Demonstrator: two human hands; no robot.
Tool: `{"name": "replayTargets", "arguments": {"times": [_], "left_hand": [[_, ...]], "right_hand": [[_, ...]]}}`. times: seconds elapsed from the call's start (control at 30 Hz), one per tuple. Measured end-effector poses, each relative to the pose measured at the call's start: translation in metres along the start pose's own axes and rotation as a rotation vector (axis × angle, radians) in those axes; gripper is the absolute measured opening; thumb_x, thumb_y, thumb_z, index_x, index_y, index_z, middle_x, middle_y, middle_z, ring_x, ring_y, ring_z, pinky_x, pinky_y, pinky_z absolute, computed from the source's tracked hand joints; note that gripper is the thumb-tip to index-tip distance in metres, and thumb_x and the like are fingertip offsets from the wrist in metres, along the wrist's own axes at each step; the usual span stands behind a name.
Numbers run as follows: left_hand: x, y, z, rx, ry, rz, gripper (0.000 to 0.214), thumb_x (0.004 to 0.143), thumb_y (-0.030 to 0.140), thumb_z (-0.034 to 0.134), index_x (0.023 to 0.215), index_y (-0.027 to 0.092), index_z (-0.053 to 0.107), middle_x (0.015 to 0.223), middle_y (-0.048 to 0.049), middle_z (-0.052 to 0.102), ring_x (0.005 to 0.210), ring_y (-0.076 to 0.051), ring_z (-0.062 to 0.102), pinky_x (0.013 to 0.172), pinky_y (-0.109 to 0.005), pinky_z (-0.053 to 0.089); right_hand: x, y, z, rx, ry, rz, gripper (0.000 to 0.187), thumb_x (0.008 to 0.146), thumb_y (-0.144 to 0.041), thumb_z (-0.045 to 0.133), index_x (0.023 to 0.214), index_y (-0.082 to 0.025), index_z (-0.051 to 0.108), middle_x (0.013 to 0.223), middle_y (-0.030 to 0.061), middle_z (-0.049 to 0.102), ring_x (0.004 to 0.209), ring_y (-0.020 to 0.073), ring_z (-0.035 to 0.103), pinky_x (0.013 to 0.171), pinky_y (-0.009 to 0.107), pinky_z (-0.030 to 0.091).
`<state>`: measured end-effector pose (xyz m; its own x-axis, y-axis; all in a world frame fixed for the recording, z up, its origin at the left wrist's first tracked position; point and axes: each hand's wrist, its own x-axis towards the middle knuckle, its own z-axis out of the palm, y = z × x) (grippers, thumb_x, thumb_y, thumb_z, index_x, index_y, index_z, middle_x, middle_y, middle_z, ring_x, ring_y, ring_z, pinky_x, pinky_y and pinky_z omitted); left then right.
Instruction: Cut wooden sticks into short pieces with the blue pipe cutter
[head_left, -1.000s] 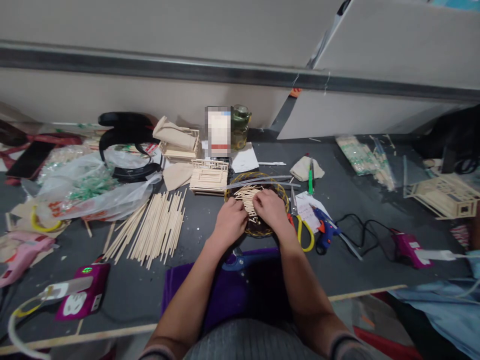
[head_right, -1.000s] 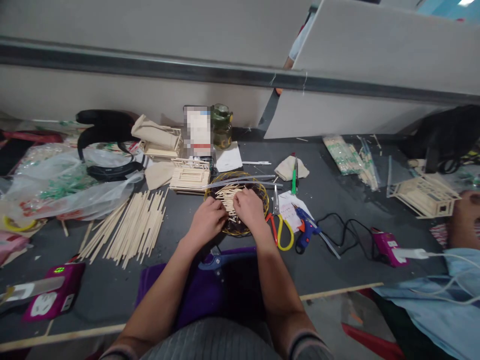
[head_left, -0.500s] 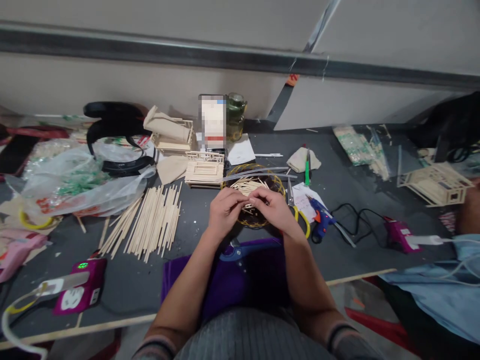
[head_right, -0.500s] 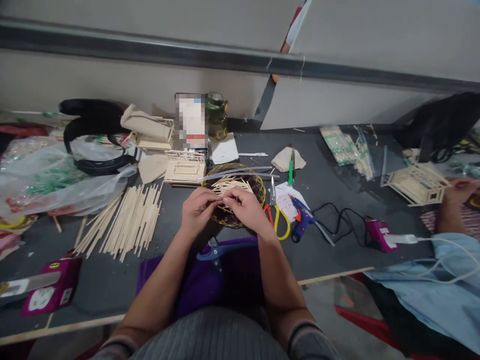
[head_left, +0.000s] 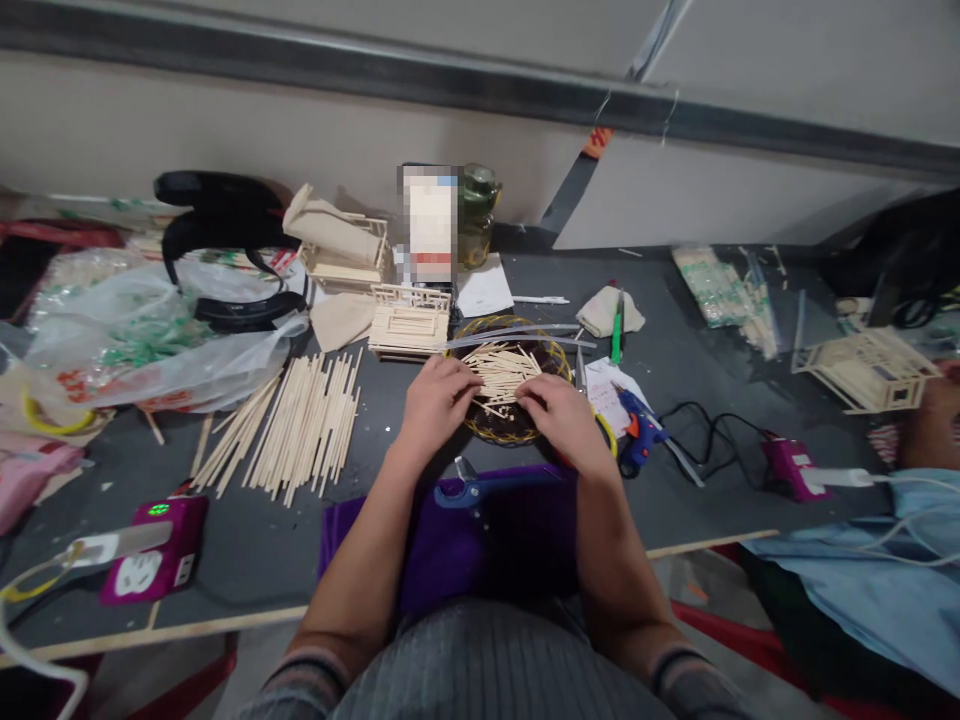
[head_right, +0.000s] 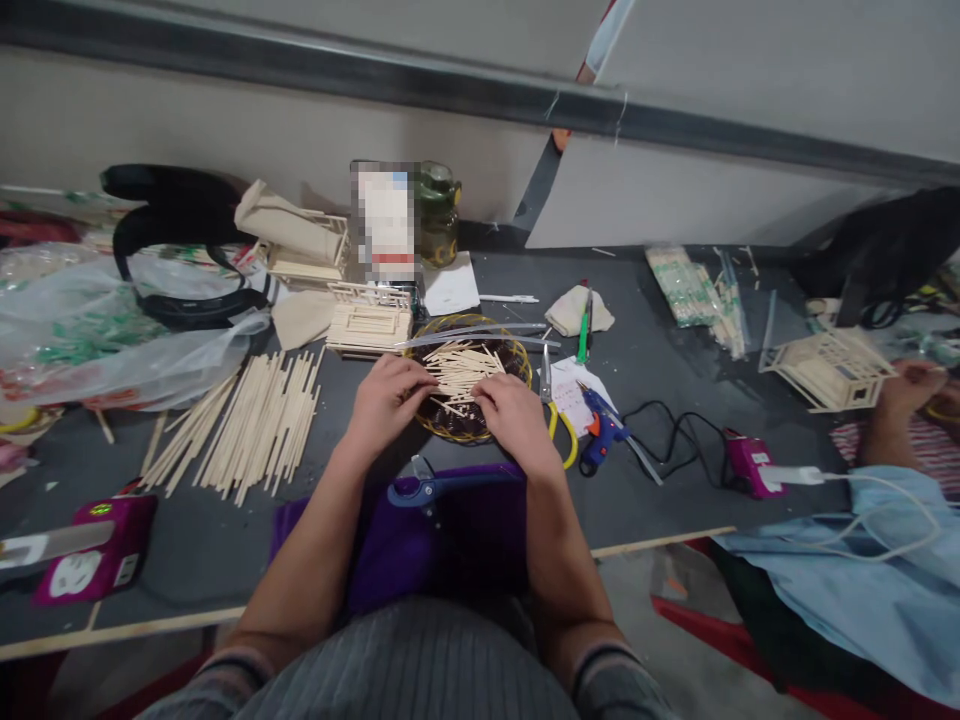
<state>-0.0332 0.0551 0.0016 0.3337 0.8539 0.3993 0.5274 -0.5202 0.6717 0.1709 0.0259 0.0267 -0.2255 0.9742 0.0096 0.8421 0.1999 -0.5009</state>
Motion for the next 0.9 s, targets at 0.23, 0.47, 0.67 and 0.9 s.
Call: {"name": "replayTargets", "arguments": {"times": [0.23,0.47,0.67,0.9], "left_hand": [[-0.001,-0.005,0.000,-0.006,0.181,-0.153,0.010,0.087,0.020,0.061,0.085,0.021,0.071,0.086,-0.0031,0.070,0.086,-0.020,0.059,0.081,-0.033,0.045],[-0.001,-0.005,0.003,-0.149,0.199,-0.157,0.012,0.085,0.016,0.061,0.085,0.020,0.072,0.084,-0.0045,0.069,0.086,-0.020,0.061,0.080,-0.033,0.046],[0.001,0.005,0.003,-0.489,0.142,-0.166,0.009,0.081,0.020,0.068,0.087,0.020,0.075,0.081,-0.0045,0.069,0.076,-0.016,0.062,0.067,-0.027,0.048],[0.000,0.018,0.006,-0.765,0.164,-0.227,0.011,0.077,0.027,0.075,0.086,0.020,0.078,0.080,-0.0052,0.070,0.077,-0.016,0.063,0.071,-0.028,0.049]], "right_hand": [[0.013,-0.009,0.028,-0.158,-0.139,-0.163,0.017,0.090,-0.012,0.056,0.094,-0.020,0.071,0.093,0.0077,0.066,0.095,0.0235,0.057,0.082,0.032,0.042],[0.016,-0.005,0.027,-0.077,-0.105,-0.160,0.014,0.089,-0.013,0.055,0.084,-0.017,0.066,0.087,0.0074,0.065,0.090,0.0217,0.057,0.081,0.032,0.042],[0.009,-0.016,0.025,1.066,0.079,0.203,0.011,0.079,-0.028,0.068,0.076,-0.019,0.062,0.068,-0.0029,0.059,0.059,0.0111,0.048,0.054,0.022,0.037],[0.010,-0.041,0.035,1.644,0.022,0.418,0.026,0.065,-0.034,0.080,0.073,-0.018,0.060,0.062,-0.0040,0.054,0.052,0.0067,0.042,0.044,0.016,0.030]]}}
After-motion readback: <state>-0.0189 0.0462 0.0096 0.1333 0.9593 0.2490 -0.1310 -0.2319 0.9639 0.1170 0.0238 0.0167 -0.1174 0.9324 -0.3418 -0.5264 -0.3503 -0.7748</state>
